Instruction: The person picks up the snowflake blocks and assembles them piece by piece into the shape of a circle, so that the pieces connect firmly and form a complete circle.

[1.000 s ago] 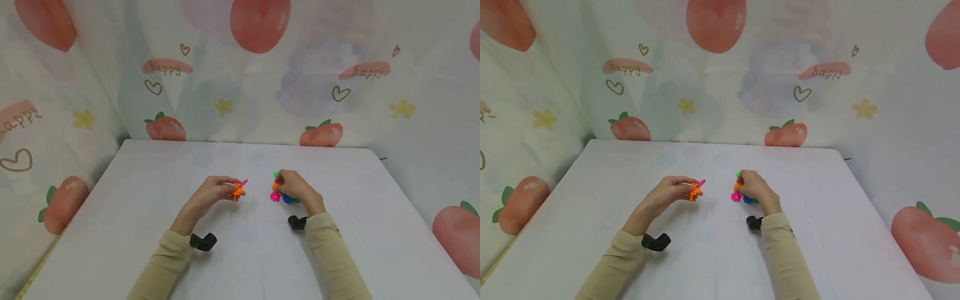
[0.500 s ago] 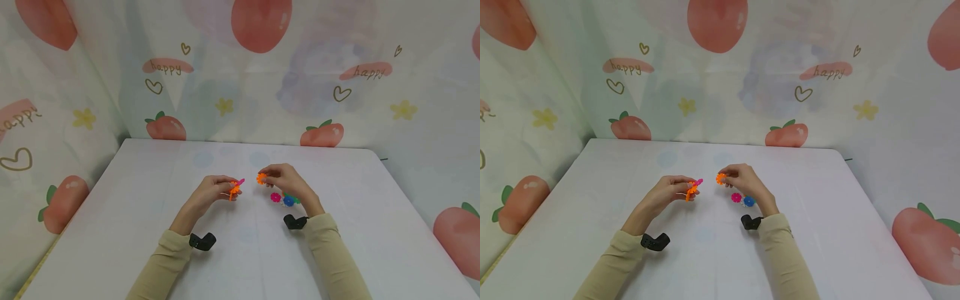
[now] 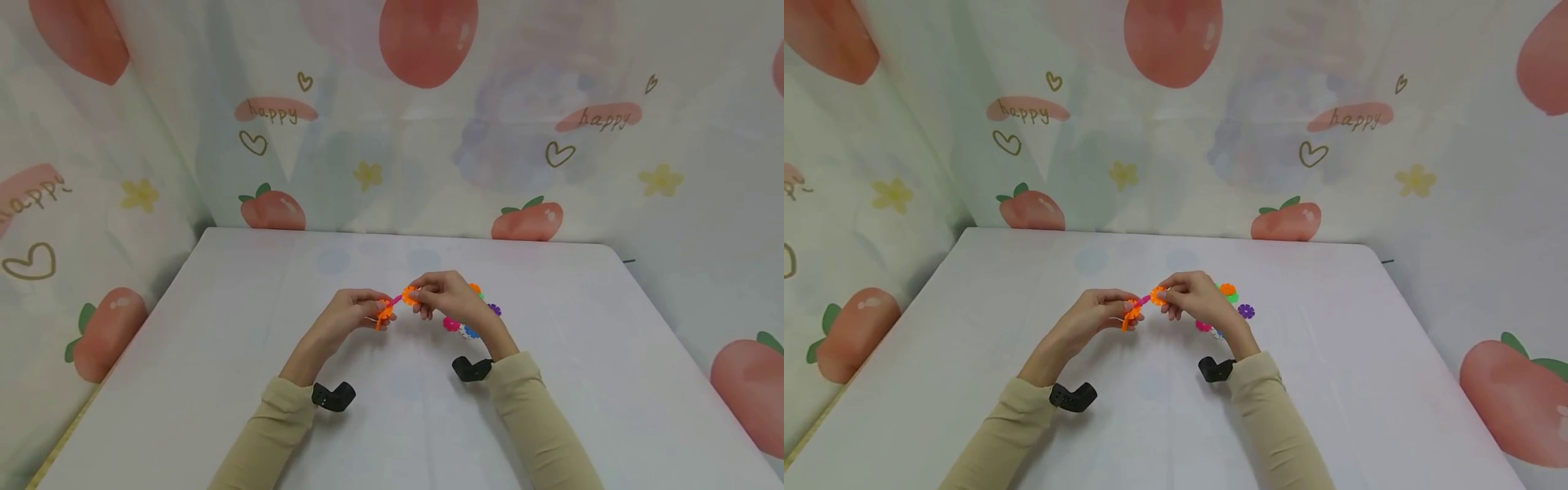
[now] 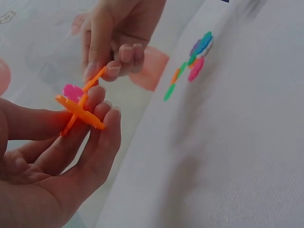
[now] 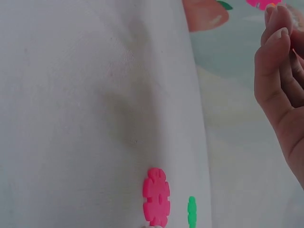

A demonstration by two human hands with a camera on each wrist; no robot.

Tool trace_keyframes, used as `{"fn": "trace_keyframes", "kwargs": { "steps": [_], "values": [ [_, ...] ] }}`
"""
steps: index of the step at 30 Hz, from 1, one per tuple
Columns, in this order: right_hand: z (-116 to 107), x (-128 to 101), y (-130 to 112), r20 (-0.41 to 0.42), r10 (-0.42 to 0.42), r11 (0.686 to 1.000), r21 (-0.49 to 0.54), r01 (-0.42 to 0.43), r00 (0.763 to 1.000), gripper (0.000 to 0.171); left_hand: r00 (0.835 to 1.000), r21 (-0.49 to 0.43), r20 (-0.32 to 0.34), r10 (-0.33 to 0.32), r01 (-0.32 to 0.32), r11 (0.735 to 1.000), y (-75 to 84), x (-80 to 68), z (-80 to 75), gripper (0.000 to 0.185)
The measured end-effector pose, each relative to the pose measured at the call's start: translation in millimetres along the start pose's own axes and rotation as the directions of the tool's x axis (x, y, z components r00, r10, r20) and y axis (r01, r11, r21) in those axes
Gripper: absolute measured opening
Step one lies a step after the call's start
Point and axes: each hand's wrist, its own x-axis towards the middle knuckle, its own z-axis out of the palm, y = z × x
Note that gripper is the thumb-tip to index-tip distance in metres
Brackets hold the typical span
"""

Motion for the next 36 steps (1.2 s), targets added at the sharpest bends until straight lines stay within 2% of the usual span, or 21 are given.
{"fn": "trace_keyframes", "kwargs": {
  "steps": [6, 14, 16, 19, 22, 24, 26, 30, 36],
  "values": [
    [-0.3, -3.6, 1.8, -0.002, 0.006, 1.000, 0.016, -0.006, 1.000, 0.024, 1.000, 0.016, 0.000, -0.010, 0.010, 1.000, 1.6, 1.6, 4.8, 0.027],
    [1.7, -2.3, 3.3, 0.043, -0.029, 0.999, 0.016, 0.028, 0.999, 0.021, 0.999, 0.079, -0.047, -0.015, 0.019, 0.997, 3.2, 2.5, 9.9, 0.021],
    [-0.2, -2.8, 4.1, 0.041, -0.035, 0.999, -0.005, 0.036, 0.999, 0.020, 0.999, 0.079, -0.017, -0.027, 0.028, 0.996, 3.2, 3.2, 10.9, 0.022],
    [-2.5, -4.2, 2.9, 0.044, -0.039, 0.999, -0.032, 0.040, 0.998, 0.020, 0.997, 0.065, 0.064, -0.032, 0.028, 0.997, 1.4, 3.6, 12.1, 0.027],
    [-2.4, -4.6, -0.6, 0.059, -0.045, 0.998, -0.044, 0.047, 0.997, 0.020, 0.990, 0.038, 0.143, -0.012, 0.006, 0.999, -0.9, 4.0, 12.4, 0.033],
    [-1.5, -4.6, -3.5, 0.064, -0.044, 0.998, -0.045, 0.046, 0.997, 0.018, 0.986, 0.024, 0.166, 0.011, -0.015, 1.000, -1.3, 4.2, 13.1, 0.034],
    [-1.2, -4.9, -5.4, 0.057, -0.031, 0.999, -0.035, 0.033, 0.998, 0.018, 0.986, 0.024, 0.163, 0.030, -0.035, 0.999, -1.4, 5.1, 14.0, 0.033],
    [-6.5, -7.3, -6.3, 0.030, -0.015, 0.999, -0.036, 0.016, 0.999, 0.023, 0.991, 0.023, 0.133, 0.026, -0.030, 0.999, 1.5, 6.1, 14.8, 0.030],
    [-34.8, -13.7, 1.2, -0.039, -0.022, 0.985, -0.173, 0.015, 0.999, 0.027, 0.993, -0.011, 0.111, -0.031, 0.033, 0.999, 6.4, 5.8, 9.0, 0.032]
  ]
}}
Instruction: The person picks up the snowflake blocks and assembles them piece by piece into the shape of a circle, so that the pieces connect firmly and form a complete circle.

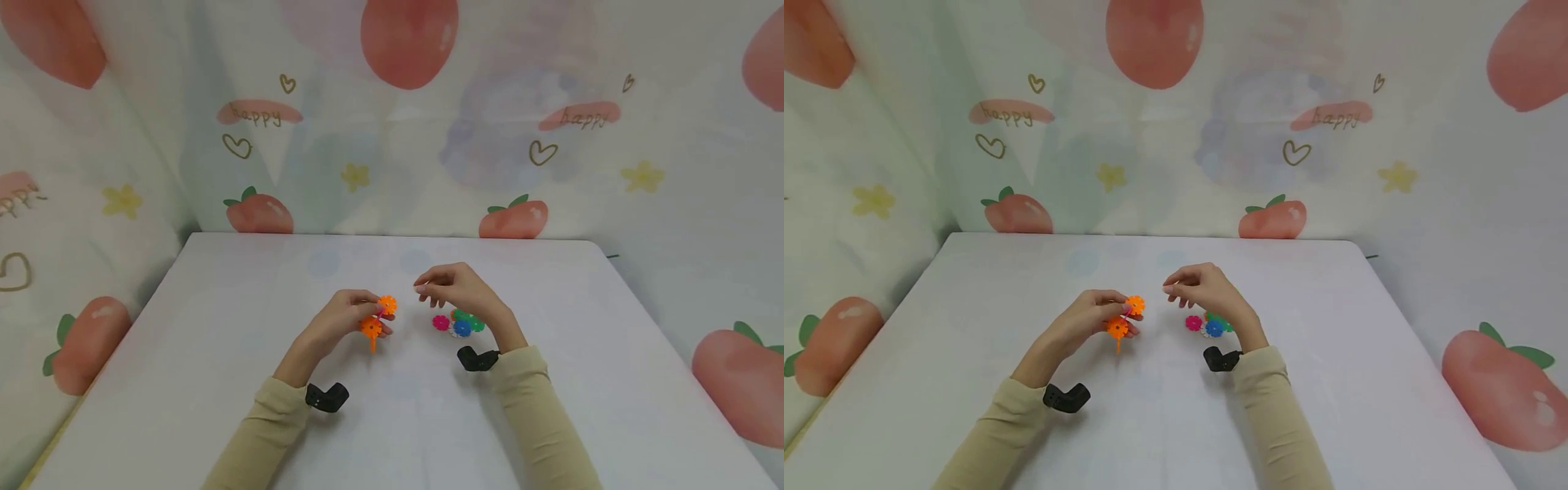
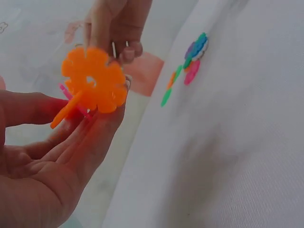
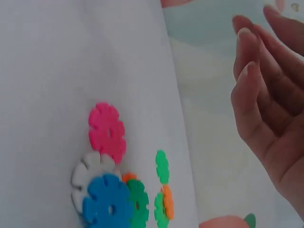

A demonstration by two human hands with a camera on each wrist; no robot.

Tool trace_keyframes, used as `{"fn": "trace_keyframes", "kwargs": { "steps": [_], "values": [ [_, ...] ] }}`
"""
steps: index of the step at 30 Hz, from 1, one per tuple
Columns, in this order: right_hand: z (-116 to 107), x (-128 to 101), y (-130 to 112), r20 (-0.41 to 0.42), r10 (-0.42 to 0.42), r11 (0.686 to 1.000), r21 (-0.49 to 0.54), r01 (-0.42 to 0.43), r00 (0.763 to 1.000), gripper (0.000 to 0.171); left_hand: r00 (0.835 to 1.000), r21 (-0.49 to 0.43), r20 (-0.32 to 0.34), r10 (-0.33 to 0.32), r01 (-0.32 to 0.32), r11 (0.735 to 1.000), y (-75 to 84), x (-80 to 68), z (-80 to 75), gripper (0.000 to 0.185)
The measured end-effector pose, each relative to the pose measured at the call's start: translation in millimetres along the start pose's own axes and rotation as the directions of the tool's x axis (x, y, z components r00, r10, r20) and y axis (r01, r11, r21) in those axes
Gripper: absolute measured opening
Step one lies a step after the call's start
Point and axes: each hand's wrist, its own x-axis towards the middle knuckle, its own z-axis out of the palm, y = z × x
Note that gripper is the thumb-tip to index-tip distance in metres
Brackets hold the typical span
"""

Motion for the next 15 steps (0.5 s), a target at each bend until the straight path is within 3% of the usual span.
{"fn": "trace_keyframes", "kwargs": {
  "steps": [8, 15],
  "values": [
    [-34.4, -11.0, 24.9, -0.106, 0.116, 0.968, -0.209, -0.136, 0.988, 0.029, 1.000, 0.031, -0.015, -0.006, 0.007, 1.000, 1.3, -3.1, -5.2, 0.034],
    [-52.5, -25.3, 44.8, -0.151, 0.216, 0.936, -0.249, -0.249, 0.965, 0.031, 1.000, 0.009, -0.024, -0.014, 0.014, 1.000, 0.2, -4.7, -4.3, 0.034]
  ]
}}
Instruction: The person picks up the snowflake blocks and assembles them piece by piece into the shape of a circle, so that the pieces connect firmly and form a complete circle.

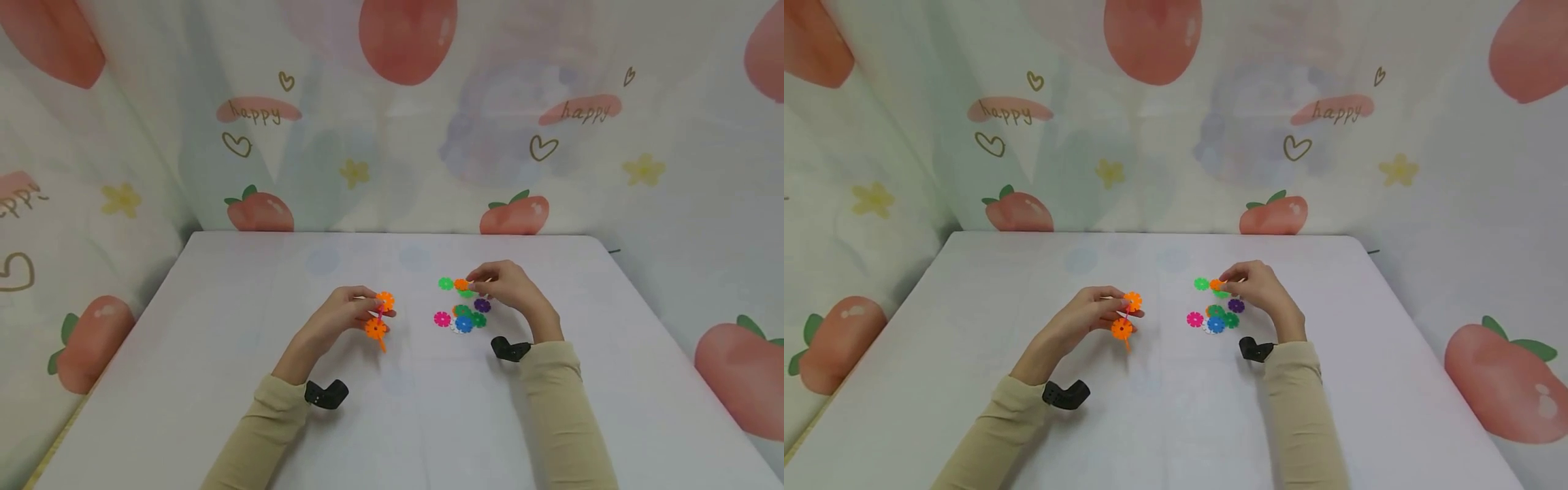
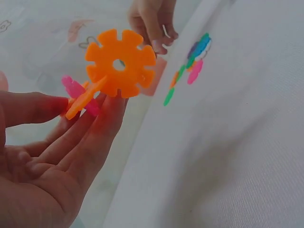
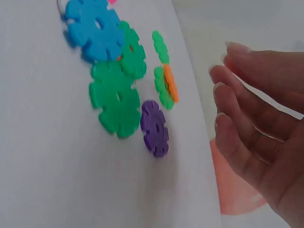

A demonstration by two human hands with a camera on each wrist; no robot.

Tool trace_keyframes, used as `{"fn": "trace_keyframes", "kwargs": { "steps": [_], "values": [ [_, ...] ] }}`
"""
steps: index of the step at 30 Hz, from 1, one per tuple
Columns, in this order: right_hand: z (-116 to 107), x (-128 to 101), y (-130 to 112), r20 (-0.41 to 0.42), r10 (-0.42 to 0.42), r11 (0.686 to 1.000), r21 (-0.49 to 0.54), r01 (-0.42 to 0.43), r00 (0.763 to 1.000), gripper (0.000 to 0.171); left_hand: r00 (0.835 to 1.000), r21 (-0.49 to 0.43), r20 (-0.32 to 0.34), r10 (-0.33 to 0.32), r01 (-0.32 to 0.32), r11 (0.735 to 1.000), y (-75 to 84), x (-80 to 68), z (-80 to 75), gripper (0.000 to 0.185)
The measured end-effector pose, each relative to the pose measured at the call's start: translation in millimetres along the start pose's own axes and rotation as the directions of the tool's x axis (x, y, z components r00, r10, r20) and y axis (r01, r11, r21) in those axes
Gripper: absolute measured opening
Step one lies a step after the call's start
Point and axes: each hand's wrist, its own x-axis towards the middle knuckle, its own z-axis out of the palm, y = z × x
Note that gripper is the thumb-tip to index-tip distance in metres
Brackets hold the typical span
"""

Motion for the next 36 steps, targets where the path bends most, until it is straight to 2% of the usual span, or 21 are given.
{"fn": "trace_keyframes", "kwargs": {
  "steps": [4, 9, 13, 16, 22, 25, 30, 36],
  "values": [
    [-6.2, -2.9, 10.7, 0.027, 0.060, 0.998, -0.020, -0.059, 0.998, 0.032, 1.000, -0.022, 0.011, 0.017, -0.017, 1.000, -0.3, -0.2, -1.3, 0.033],
    [-10.5, -2.9, 23.7, 0.055, 0.096, 0.995, -0.022, -0.095, 0.994, 0.032, 0.998, -0.020, 0.018, 0.061, -0.061, 0.998, -0.2, -1.8, -3.6, 0.030],
    [-9.5, -1.7, 31.3, 0.096, 0.126, 0.992, -0.004, -0.126, 0.987, 0.036, 0.997, -0.031, 0.021, 0.069, -0.068, 0.997, 0.5, -2.6, -5.2, 0.030],
    [-6.5, -1.8, 32.3, 0.129, 0.143, 0.989, 0.000, -0.145, 0.981, 0.037, 0.997, -0.041, 0.027, 0.073, -0.072, 0.997, 0.2, -2.6, -5.4, 0.031],
    [1.5, 1.1, 23.8, 0.122, 0.162, 0.986, -0.065, -0.155, 0.979, 0.032, 0.997, -0.059, 0.026, 0.077, -0.076, 0.995, -0.6, -2.4, -6.7, 0.032],
    [4.4, 3.4, 21.6, 0.121, 0.140, 0.989, -0.074, -0.132, 0.983, 0.030, 0.997, -0.054, 0.021, 0.071, -0.070, 0.996, -1.1, -2.9, -7.8, 0.033],
    [9.3, 7.9, 13.4, 0.111, 0.074, 0.997, -0.016, -0.073, 0.991, 0.022, 0.998, -0.058, 0.015, 0.054, -0.053, 0.997, -1.4, -2.7, -8.2, 0.031],
    [18.1, 8.7, -16.2, 0.086, -0.060, 0.998, 0.012, 0.059, 0.994, 0.022, 0.998, -0.052, 0.018, 0.066, -0.065, 0.997, -2.0, -1.7, -8.2, 0.032]
  ]
}}
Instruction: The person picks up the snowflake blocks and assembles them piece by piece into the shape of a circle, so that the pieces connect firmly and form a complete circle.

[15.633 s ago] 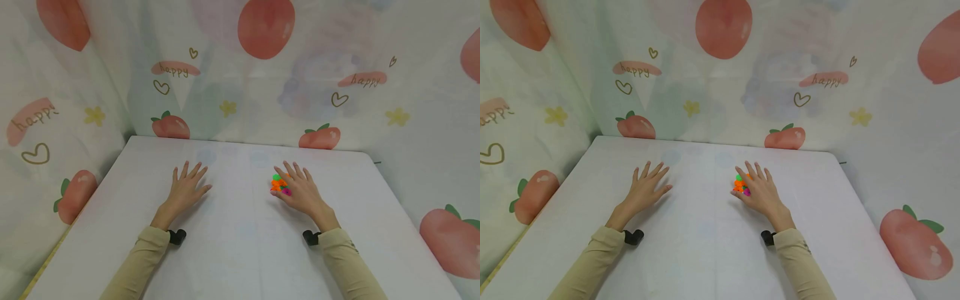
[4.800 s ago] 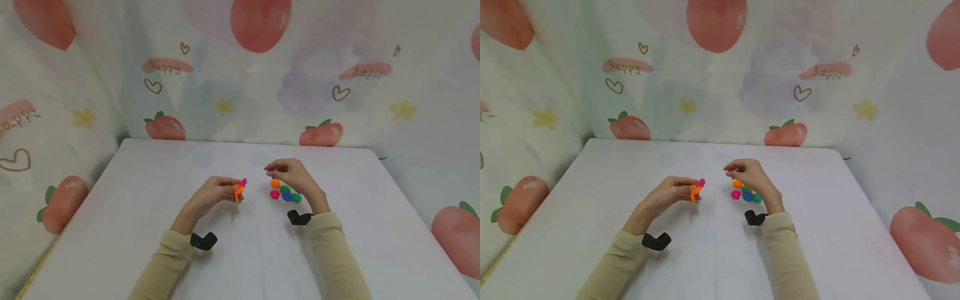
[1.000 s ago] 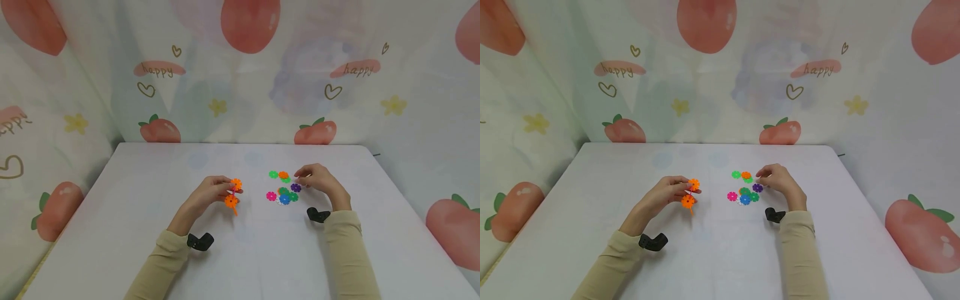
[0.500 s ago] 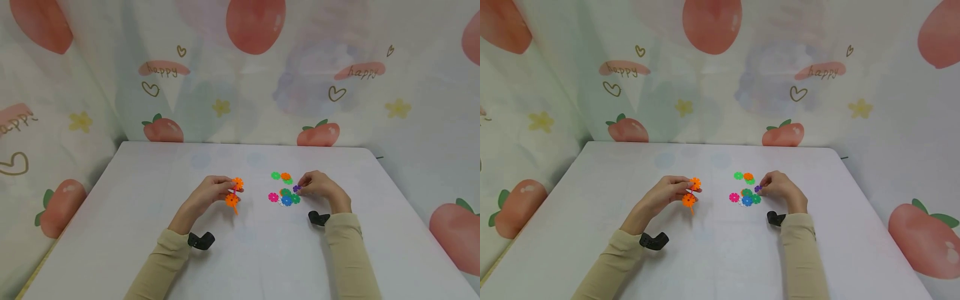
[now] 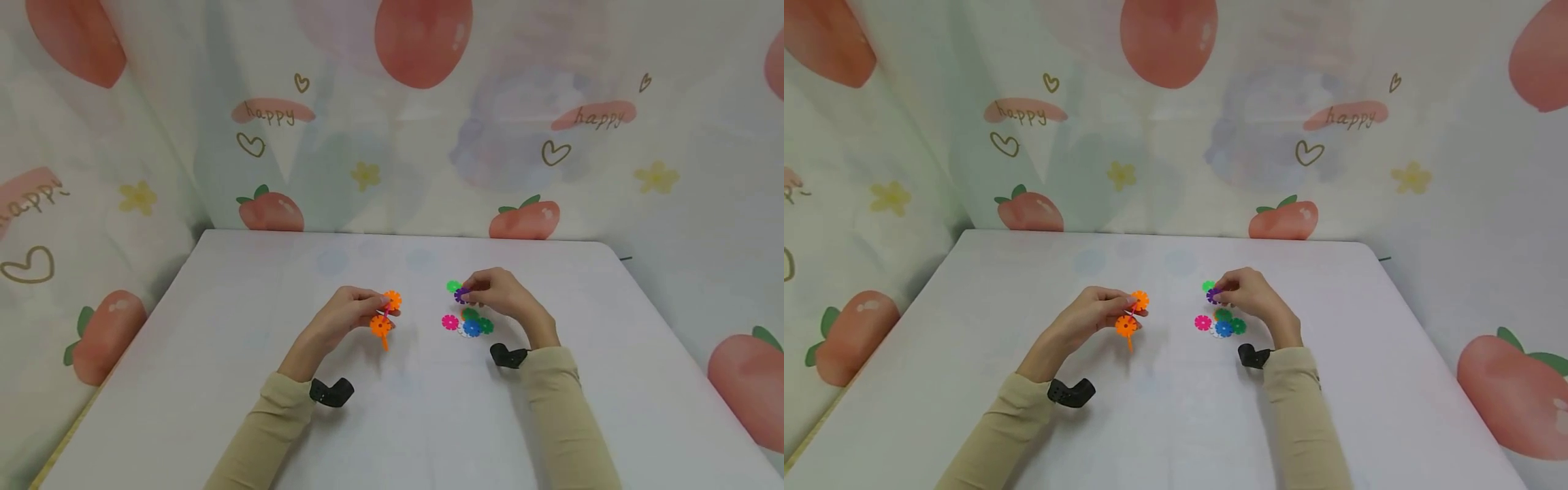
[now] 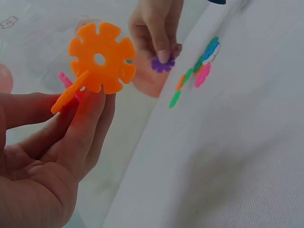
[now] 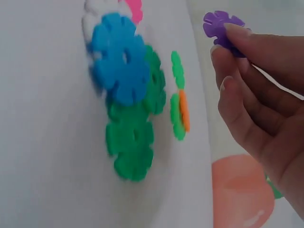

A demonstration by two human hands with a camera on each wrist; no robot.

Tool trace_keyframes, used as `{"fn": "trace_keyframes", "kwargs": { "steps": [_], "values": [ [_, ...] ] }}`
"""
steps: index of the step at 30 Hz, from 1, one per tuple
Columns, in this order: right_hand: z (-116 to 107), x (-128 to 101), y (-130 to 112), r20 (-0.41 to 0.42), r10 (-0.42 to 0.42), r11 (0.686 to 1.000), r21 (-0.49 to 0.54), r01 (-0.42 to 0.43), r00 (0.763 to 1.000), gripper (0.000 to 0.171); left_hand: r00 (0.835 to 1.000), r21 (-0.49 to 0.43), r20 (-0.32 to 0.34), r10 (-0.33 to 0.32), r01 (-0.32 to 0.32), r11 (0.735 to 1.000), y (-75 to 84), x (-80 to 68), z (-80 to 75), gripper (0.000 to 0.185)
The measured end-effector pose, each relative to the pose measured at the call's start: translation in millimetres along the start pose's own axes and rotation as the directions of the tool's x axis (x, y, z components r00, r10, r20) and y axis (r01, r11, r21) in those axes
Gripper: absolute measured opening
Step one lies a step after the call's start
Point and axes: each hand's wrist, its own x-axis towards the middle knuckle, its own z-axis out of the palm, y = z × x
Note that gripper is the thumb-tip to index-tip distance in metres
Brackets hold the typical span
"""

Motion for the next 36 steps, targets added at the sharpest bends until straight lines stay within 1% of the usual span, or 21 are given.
{"fn": "trace_keyframes", "kwargs": {
  "steps": [3, 6, 9, 12, 17, 23, 26, 28, 29, 32, 34, 35, 36],
  "values": [
    [7.0, 0.2, -15.5, -0.008, -0.066, 0.997, 0.030, 0.066, 0.998, 0.022, 1.000, 0.000, 0.003, -0.001, 0.001, 1.000, -0.3, 0.5, 0.4, 0.033],
    [15.6, 1.2, -30.9, -0.011, -0.118, 0.989, 0.087, 0.119, 0.993, 0.021, 1.000, -0.006, 0.007, -0.015, 0.015, 1.000, 0.2, 1.3, 0.9, 0.034],
    [24.1, 1.9, -46.2, -0.010, -0.171, 0.973, 0.156, 0.170, 0.985, 0.021, 1.000, -0.005, 0.008, -0.017, 0.017, 1.000, 1.7, 1.5, 0.7, 0.035],
    [31.7, 2.2, -57.9, -0.026, -0.216, 0.956, 0.196, 0.217, 0.976, 0.021, 1.000, -0.003, 0.006, -0.012, 0.012, 1.000, 3.8, 1.4, 0.2, 0.035],
    [40.3, 0.9, -69.0, -0.083, -0.249, 0.944, 0.204, 0.261, 0.965, 0.019, 1.000, -0.015, 0.004, -0.014, 0.014, 1.000, 5.8, 0.8, -0.1, 0.036],
    [46.5, 0.1, -75.6, -0.111, -0.283, 0.925, 0.233, 0.301, 0.953, 0.015, 1.000, -0.022, 0.001, -0.009, 0.009, 1.000, 2.2, 1.7, -0.5, 0.035],
    [48.7, -1.2, -77.9, -0.135, -0.303, 0.912, 0.246, 0.328, 0.943, 0.012, 1.000, -0.025, -0.008, -0.019, 0.019, 1.000, 0.8, 1.7, -0.3, 0.034],
    [50.4, -1.9, -79.5, -0.158, -0.344, 0.901, 0.221, 0.372, 0.926, 0.012, 1.000, -0.023, -0.011, -0.028, 0.028, 0.999, 0.4, 1.0, 0.3, 0.033],
    [51.4, -2.1, -80.1, -0.172, -0.376, 0.893, 0.194, 0.406, 0.910, 0.012, 0.999, -0.022, -0.013, -0.032, 0.031, 0.999, 0.3, 0.6, 0.5, 0.033],
    [54.9, -1.5, -81.2, -0.213, -0.487, 0.853, 0.092, 0.514, 0.847, 0.013, 0.999, -0.023, -0.018, -0.030, 0.030, 0.999, 0.4, -1.0, 1.8, 0.032],
    [57.6, -0.1, -81.8, -0.233, -0.545, 0.823, 0.032, 0.567, 0.805, 0.013, 0.999, -0.023, -0.025, -0.021, 0.020, 1.000, 0.8, -1.8, 2.5, 0.030],
    [58.9, 0.4, -82.1, -0.238, -0.564, 0.812, 0.013, 0.583, 0.791, 0.013, 0.999, -0.020, -0.032, -0.018, 0.018, 1.000, 0.9, -2.0, 2.9, 0.030],
    [60.2, 1.0, -82.2, -0.242, -0.575, 0.805, 0.002, 0.593, 0.782, 0.013, 0.999, -0.019, -0.038, -0.016, 0.016, 1.000, 0.8, -2.0, 3.3, 0.030]
  ]
}}
